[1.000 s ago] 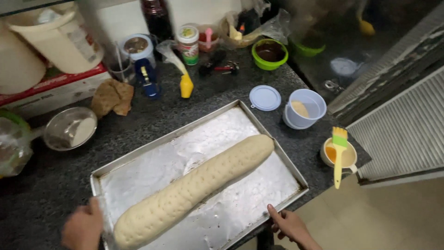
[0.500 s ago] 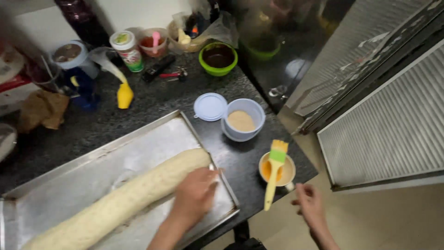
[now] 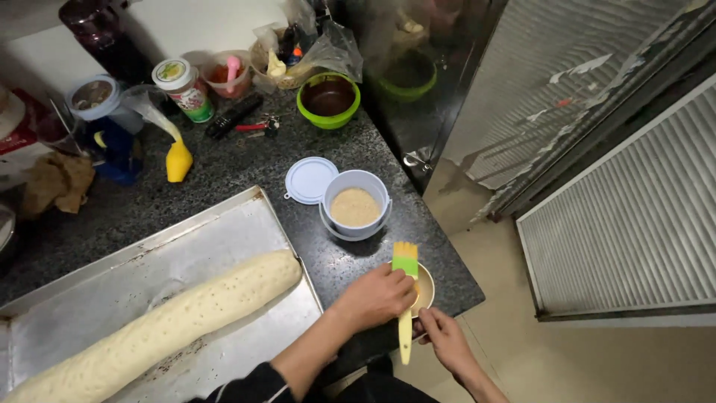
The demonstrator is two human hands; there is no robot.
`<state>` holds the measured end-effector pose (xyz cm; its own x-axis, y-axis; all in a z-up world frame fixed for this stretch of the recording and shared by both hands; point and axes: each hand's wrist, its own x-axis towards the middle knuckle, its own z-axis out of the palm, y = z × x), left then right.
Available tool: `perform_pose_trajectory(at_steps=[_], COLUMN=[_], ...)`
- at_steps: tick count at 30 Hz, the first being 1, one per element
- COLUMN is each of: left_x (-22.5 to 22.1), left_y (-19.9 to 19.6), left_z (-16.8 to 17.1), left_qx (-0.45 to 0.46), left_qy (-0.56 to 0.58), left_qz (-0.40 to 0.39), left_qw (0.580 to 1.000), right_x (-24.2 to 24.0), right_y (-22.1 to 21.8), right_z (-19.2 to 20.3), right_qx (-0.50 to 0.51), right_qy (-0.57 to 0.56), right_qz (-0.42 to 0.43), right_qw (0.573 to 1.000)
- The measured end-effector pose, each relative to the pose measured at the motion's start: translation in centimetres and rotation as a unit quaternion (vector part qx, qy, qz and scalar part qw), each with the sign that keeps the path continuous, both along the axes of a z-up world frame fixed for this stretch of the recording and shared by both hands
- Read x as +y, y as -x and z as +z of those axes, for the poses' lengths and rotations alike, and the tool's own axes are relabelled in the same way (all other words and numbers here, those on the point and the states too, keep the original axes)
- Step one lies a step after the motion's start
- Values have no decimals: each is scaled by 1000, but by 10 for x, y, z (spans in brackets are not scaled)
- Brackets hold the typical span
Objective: Brushing egg wash onto a long loaf of dough, poking holes, and sprinkling seeds before returning it to a rack.
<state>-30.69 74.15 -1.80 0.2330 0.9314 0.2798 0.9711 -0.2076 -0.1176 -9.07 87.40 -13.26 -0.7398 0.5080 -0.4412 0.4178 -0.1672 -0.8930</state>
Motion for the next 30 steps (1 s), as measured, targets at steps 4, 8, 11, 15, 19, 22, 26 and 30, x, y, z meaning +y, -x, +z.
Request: perform_pose_trajectory(at_steps=[4, 8, 11, 15, 19, 22, 26, 30], left_x=[-31, -75, -100, -128, -152, -167, -178, -188], left_y=[21, 29, 31, 30, 29, 30, 28, 29], left_z=[57, 160, 191, 198, 179, 160, 151, 143], left_qx=[-185, -403, -446, -401, -343, -295, -263, -264], left_qy=[-100, -160, -203, -119, -91, -78, -82, -56], left_qz=[106, 196, 323, 404, 441, 479, 485, 500], left_qw=[972, 880, 809, 813, 824, 823, 830, 823], right_x=[12, 9, -3, -27, -49, -61, -73, -85], right_y=[14, 43, 66, 93, 111, 118, 124, 130], right_z=[16, 70, 97, 138, 163, 165, 169, 176], right_qx=[70, 8, 40, 52, 109, 86, 122, 142], right_qy=[-17, -59, -43, -75, -127, -153, -166, -161], right_qz=[58, 127, 159, 225, 271, 299, 319, 329], right_qw=[996, 990, 985, 970, 948, 938, 925, 920])
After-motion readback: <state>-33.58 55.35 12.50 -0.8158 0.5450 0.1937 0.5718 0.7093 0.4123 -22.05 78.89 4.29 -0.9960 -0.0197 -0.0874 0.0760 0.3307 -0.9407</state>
